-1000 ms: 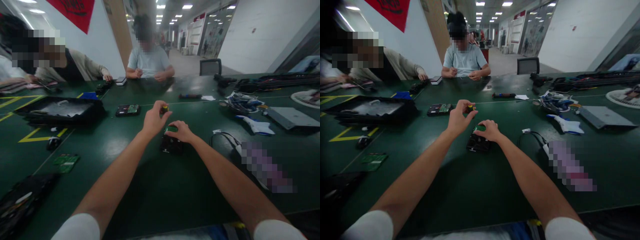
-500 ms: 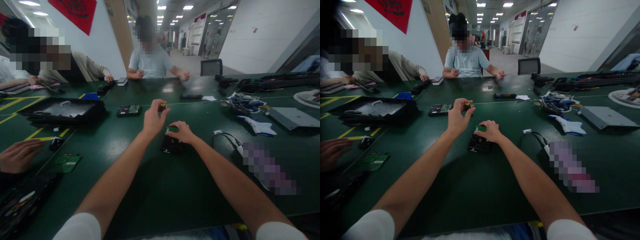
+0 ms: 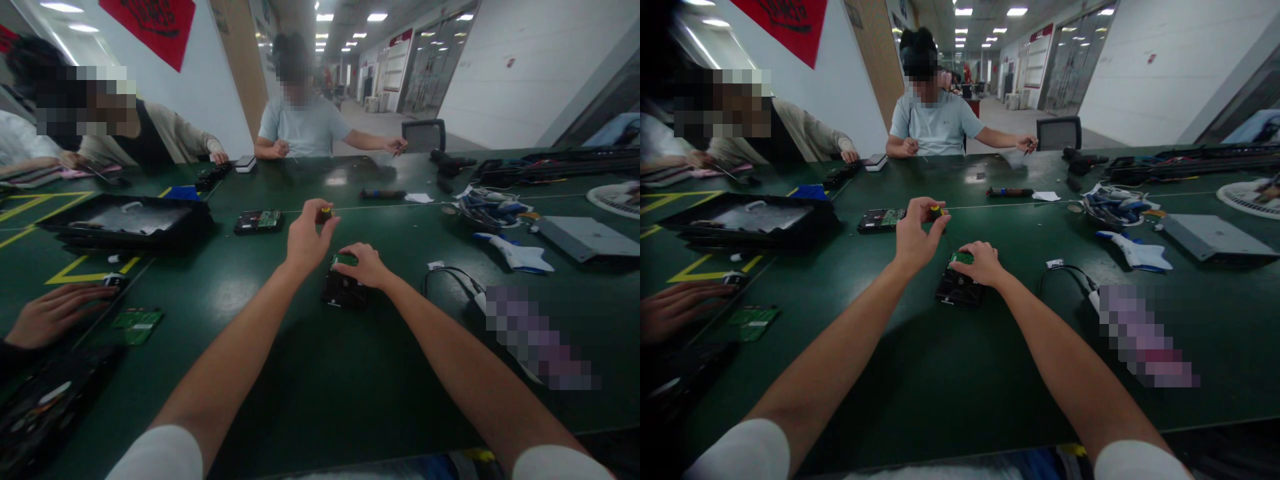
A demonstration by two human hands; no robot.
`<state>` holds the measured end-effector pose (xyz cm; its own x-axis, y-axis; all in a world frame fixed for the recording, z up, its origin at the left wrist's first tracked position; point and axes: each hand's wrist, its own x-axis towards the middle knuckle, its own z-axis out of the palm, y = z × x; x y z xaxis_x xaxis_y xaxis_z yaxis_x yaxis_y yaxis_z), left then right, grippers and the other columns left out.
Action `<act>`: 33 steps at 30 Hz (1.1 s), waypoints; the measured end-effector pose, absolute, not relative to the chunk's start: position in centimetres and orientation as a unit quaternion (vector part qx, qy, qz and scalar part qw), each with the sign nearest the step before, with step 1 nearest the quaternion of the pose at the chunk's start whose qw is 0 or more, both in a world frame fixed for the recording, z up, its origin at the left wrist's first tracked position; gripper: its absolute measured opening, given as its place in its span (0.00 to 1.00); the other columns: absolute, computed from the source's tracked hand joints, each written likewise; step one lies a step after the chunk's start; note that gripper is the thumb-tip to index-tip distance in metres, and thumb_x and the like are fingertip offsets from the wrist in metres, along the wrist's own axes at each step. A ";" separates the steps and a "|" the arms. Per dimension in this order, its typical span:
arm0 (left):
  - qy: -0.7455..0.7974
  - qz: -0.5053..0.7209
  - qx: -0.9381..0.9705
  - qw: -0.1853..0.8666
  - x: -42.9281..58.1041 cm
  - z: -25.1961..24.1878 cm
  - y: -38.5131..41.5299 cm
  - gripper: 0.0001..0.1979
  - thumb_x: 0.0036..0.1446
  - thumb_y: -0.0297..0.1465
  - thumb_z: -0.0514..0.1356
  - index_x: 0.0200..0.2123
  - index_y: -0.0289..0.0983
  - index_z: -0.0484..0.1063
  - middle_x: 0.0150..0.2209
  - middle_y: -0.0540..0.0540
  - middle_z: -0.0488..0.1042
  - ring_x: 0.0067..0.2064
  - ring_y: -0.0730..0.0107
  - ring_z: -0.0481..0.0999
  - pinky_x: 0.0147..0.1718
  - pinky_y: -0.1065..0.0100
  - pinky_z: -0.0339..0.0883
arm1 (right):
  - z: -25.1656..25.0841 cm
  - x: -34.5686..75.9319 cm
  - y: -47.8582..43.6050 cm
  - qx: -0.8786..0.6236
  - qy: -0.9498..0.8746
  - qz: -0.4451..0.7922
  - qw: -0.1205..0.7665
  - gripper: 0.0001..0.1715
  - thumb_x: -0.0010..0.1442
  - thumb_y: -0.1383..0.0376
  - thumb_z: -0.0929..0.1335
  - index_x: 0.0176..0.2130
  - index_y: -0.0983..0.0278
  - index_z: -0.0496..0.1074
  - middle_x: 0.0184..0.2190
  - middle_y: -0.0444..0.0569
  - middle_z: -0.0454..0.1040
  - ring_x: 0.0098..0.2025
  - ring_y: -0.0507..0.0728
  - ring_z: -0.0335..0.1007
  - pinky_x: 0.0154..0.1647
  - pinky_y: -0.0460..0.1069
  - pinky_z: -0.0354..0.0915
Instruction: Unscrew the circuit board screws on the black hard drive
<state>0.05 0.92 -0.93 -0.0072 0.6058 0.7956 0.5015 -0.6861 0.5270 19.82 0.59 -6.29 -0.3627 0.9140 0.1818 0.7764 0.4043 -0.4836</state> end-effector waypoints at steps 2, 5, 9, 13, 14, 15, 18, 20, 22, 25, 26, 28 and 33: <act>0.391 0.592 0.704 0.041 0.0 -0.9 0.9 0.15 0.68 0.29 0.66 0.54 0.43 0.67 0.50 0.47 0.81 0.45 0.68 0.84 0.46 0.64 0.78 | -6.3 19.8 0.6 -0.523 -0.805 0.169 0.223 0.32 0.67 0.40 0.71 0.58 0.57 0.80 0.58 0.55 0.78 0.61 0.70 0.70 0.61 0.63 0.63; 0.394 0.592 0.702 0.040 0.1 -1.0 0.9 0.14 0.68 0.30 0.66 0.54 0.43 0.67 0.49 0.47 0.81 0.44 0.69 0.84 0.46 0.64 0.78 | -6.7 19.7 0.9 -0.516 -0.795 0.190 0.254 0.34 0.70 0.39 0.67 0.59 0.59 0.79 0.56 0.56 0.79 0.59 0.68 0.71 0.60 0.61 0.63; 0.397 0.597 0.695 0.043 0.2 -1.0 0.8 0.14 0.68 0.31 0.66 0.53 0.43 0.67 0.50 0.47 0.81 0.45 0.69 0.85 0.47 0.64 0.79 | -7.2 20.3 1.7 -0.506 -0.747 0.222 0.370 0.30 0.76 0.44 0.59 0.48 0.61 0.80 0.47 0.53 0.80 0.52 0.62 0.73 0.55 0.56 0.66; 0.393 0.611 0.683 0.070 0.5 -0.9 0.5 0.15 0.69 0.31 0.65 0.54 0.43 0.66 0.53 0.45 0.81 0.47 0.67 0.85 0.49 0.62 0.80 | -6.1 21.3 2.1 -0.551 -0.657 0.180 0.482 0.27 0.74 0.45 0.62 0.39 0.61 0.77 0.43 0.54 0.79 0.46 0.62 0.74 0.53 0.56 0.69; 0.394 0.615 0.678 0.082 0.6 -0.8 0.4 0.15 0.69 0.31 0.65 0.54 0.43 0.65 0.54 0.44 0.81 0.48 0.67 0.85 0.48 0.62 0.81 | -5.5 21.4 2.0 -0.550 -0.648 0.170 0.499 0.27 0.73 0.44 0.63 0.39 0.61 0.77 0.43 0.54 0.79 0.45 0.62 0.74 0.52 0.56 0.70; 0.395 0.619 0.672 0.095 0.8 -0.8 0.4 0.15 0.69 0.32 0.65 0.54 0.43 0.64 0.54 0.44 0.81 0.49 0.66 0.85 0.48 0.62 0.81 | -4.7 21.4 1.7 -0.537 -0.647 0.162 0.516 0.27 0.72 0.43 0.64 0.40 0.61 0.76 0.44 0.54 0.79 0.46 0.62 0.75 0.53 0.56 0.70; 0.392 0.635 0.651 0.135 1.3 -0.9 0.3 0.17 0.68 0.32 0.66 0.53 0.44 0.62 0.56 0.44 0.80 0.53 0.65 0.85 0.48 0.62 0.83 | -2.6 20.4 0.6 -0.446 -0.699 0.165 0.533 0.28 0.73 0.42 0.63 0.52 0.60 0.76 0.52 0.56 0.80 0.54 0.63 0.75 0.58 0.57 0.71; 0.386 0.644 0.643 0.155 1.7 -1.0 0.1 0.17 0.68 0.32 0.66 0.53 0.44 0.61 0.56 0.43 0.80 0.54 0.64 0.85 0.47 0.63 0.83 | -1.8 19.5 -0.3 -0.400 -0.736 0.167 0.520 0.30 0.74 0.44 0.64 0.62 0.60 0.73 0.61 0.57 0.77 0.60 0.64 0.74 0.62 0.59 0.71; 0.384 0.645 0.640 0.163 2.0 -1.1 -0.1 0.17 0.68 0.31 0.67 0.53 0.44 0.61 0.56 0.43 0.81 0.54 0.64 0.85 0.47 0.63 0.83 | -1.5 18.8 -0.9 -0.372 -0.765 0.167 0.498 0.32 0.75 0.46 0.64 0.68 0.59 0.69 0.65 0.57 0.75 0.62 0.65 0.74 0.64 0.61 0.70; 0.389 0.633 0.650 0.157 2.1 -0.8 -0.5 0.17 0.67 0.32 0.68 0.52 0.44 0.63 0.55 0.43 0.82 0.52 0.64 0.85 0.48 0.61 0.82 | -1.5 18.2 -1.5 -0.380 -0.779 0.149 0.475 0.32 0.76 0.48 0.63 0.71 0.57 0.68 0.66 0.56 0.75 0.61 0.66 0.75 0.65 0.62 0.70; 0.392 0.626 0.658 0.144 2.1 -0.6 -0.7 0.17 0.67 0.32 0.68 0.52 0.44 0.63 0.54 0.44 0.82 0.51 0.65 0.86 0.50 0.60 0.82 | -1.5 18.2 -1.6 -0.385 -0.776 0.141 0.479 0.32 0.77 0.48 0.62 0.71 0.57 0.68 0.66 0.55 0.74 0.61 0.66 0.75 0.65 0.62 0.70; 0.400 0.611 0.673 0.118 1.8 -0.1 -1.0 0.16 0.67 0.34 0.68 0.52 0.44 0.65 0.53 0.45 0.82 0.49 0.65 0.86 0.52 0.59 0.80 | -1.2 18.1 -1.7 -0.378 -0.780 0.123 0.483 0.30 0.77 0.49 0.62 0.71 0.57 0.68 0.65 0.56 0.75 0.62 0.66 0.75 0.64 0.62 0.71; 0.434 0.544 0.711 0.099 -0.7 0.3 -3.3 0.17 0.71 0.40 0.64 0.57 0.42 0.67 0.54 0.40 0.81 0.53 0.60 0.84 0.53 0.56 0.79 | 0.6 18.6 -1.7 -0.373 -0.788 0.086 0.481 0.26 0.76 0.54 0.62 0.67 0.57 0.71 0.59 0.58 0.77 0.61 0.68 0.73 0.65 0.65 0.69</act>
<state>-0.67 -3.27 0.29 0.0307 0.7253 0.6878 0.5097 -0.6033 0.6134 18.62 -1.71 0.63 -0.2579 0.6718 0.6944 0.5053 0.7064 -0.4957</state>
